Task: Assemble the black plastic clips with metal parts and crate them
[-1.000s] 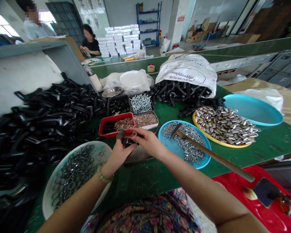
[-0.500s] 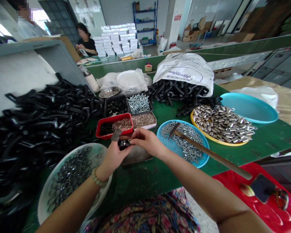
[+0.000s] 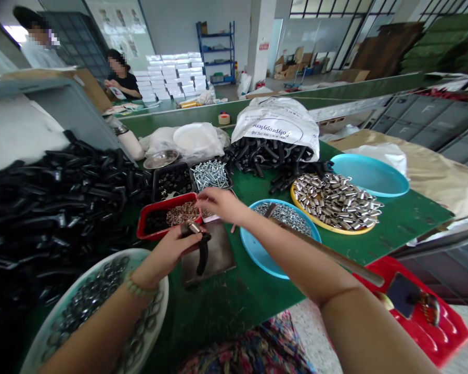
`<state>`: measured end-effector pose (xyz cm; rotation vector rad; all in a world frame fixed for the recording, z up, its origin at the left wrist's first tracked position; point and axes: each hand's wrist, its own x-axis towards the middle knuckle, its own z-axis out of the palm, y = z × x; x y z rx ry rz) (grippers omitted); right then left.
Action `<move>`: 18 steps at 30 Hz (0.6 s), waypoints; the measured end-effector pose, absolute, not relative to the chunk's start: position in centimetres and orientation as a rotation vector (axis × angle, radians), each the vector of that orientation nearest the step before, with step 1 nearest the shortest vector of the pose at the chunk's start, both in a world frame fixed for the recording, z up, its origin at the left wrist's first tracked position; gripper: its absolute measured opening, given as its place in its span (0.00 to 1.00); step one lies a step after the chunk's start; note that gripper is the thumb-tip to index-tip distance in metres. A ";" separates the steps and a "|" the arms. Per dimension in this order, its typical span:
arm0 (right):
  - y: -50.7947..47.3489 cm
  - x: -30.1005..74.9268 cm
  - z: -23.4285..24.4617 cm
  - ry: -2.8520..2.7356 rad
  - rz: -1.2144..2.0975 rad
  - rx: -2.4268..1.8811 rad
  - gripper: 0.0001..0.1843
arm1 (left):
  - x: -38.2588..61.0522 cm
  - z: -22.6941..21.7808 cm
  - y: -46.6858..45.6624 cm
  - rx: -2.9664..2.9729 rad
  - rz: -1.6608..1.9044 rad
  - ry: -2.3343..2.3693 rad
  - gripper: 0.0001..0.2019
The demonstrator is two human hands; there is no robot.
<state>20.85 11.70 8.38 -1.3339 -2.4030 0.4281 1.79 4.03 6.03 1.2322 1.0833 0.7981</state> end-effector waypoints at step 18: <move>24.9 33.1 1.8 -2.053 0.154 -1.617 0.09 | -1.1 8.7 0.8 1.678 0.956 1.434 0.10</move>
